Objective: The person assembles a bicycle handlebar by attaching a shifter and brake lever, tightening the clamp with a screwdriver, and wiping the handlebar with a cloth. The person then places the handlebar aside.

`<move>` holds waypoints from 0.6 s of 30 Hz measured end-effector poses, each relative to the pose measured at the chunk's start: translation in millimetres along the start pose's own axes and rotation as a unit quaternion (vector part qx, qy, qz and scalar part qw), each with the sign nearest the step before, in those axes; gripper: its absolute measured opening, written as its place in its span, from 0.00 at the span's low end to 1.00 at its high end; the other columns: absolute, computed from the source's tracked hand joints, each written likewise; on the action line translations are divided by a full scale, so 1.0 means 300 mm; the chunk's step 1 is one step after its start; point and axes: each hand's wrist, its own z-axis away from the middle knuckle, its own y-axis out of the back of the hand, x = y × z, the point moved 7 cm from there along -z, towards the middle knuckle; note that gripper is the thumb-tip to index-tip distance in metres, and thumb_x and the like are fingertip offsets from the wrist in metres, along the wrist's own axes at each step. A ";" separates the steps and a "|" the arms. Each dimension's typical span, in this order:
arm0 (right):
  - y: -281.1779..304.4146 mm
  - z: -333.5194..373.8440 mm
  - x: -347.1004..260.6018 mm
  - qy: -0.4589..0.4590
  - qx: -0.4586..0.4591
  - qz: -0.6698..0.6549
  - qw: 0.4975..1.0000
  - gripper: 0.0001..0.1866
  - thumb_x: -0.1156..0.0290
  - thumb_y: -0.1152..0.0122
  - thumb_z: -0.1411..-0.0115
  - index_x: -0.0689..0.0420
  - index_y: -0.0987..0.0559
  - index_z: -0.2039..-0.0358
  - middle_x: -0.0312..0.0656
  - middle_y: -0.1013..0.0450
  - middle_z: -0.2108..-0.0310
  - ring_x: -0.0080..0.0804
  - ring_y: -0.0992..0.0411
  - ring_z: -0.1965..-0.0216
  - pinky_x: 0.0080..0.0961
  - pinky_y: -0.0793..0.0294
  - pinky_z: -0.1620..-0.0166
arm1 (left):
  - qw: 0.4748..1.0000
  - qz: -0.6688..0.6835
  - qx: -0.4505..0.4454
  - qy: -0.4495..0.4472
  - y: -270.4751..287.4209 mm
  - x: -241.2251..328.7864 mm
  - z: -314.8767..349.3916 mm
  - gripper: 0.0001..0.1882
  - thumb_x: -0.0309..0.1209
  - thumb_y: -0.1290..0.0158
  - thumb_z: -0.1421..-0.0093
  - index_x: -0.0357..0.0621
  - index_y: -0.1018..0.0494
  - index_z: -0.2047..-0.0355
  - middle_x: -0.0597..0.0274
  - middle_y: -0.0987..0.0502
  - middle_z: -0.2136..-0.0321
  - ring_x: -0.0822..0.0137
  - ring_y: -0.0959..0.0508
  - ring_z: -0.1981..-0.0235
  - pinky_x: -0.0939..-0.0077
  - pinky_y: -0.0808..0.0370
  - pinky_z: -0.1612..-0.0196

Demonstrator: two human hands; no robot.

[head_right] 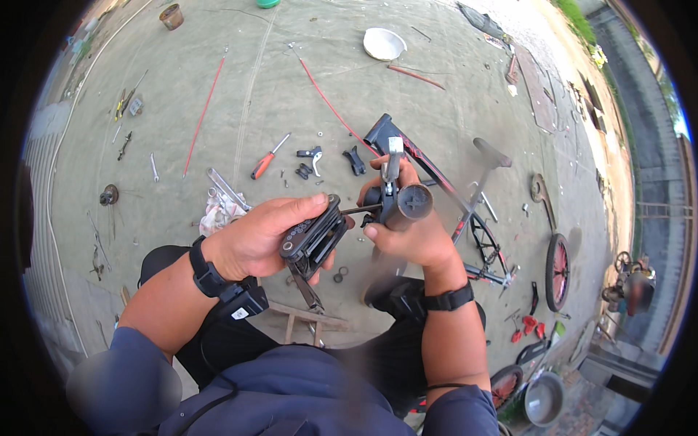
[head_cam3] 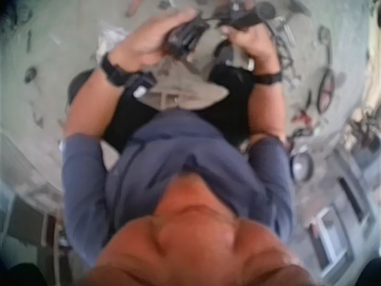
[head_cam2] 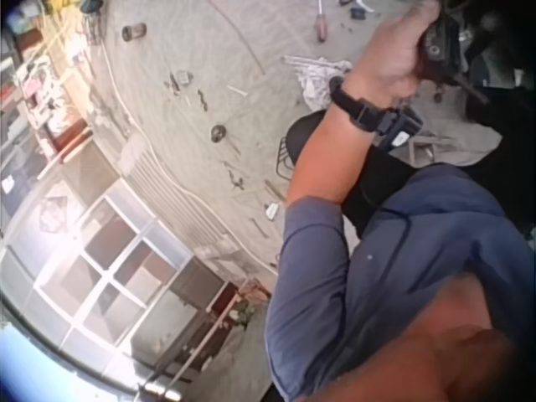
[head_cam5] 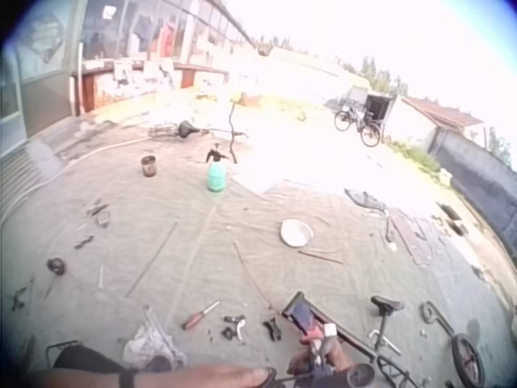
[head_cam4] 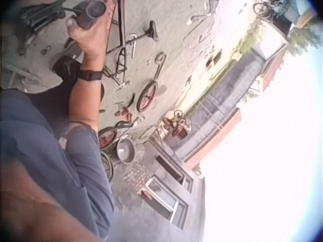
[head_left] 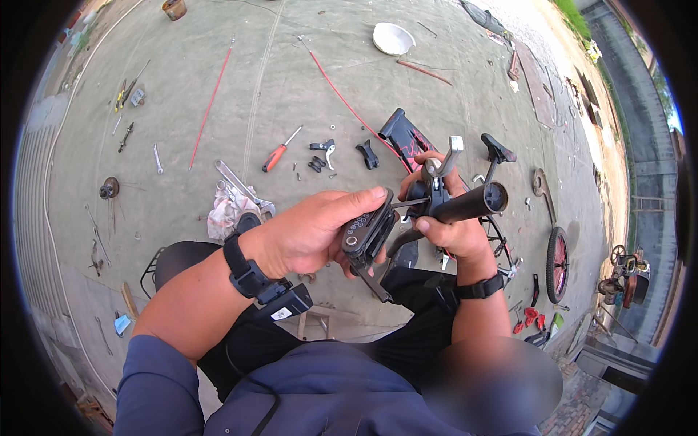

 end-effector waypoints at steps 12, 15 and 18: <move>-0.004 0.002 -0.003 0.014 0.036 0.017 0.999 0.51 0.55 0.24 0.53 0.56 0.40 0.32 0.43 0.26 0.58 0.29 0.28 0.56 0.30 0.28 0.51 | 0.999 0.038 0.002 0.000 0.008 0.014 -0.006 0.31 0.53 0.56 0.26 0.33 0.24 0.48 0.50 0.18 0.76 0.65 0.18 0.81 0.74 0.20 0.78; -0.001 -0.001 -0.007 0.024 0.044 0.030 0.998 0.49 0.60 0.25 0.53 0.56 0.40 0.33 0.42 0.25 0.58 0.29 0.28 0.57 0.30 0.27 0.51 | 1.000 0.030 0.000 0.000 0.017 0.015 -0.006 0.31 0.53 0.56 0.26 0.32 0.25 0.47 0.50 0.18 0.76 0.65 0.19 0.82 0.74 0.20 0.77; 0.015 -0.004 -0.014 0.018 0.052 0.013 0.998 0.46 0.67 0.26 0.54 0.56 0.38 0.36 0.39 0.24 0.59 0.28 0.28 0.57 0.31 0.28 0.49 | 1.000 0.017 0.018 0.001 0.037 0.009 -0.006 0.32 0.53 0.56 0.26 0.31 0.26 0.46 0.50 0.18 0.76 0.65 0.18 0.82 0.74 0.20 0.78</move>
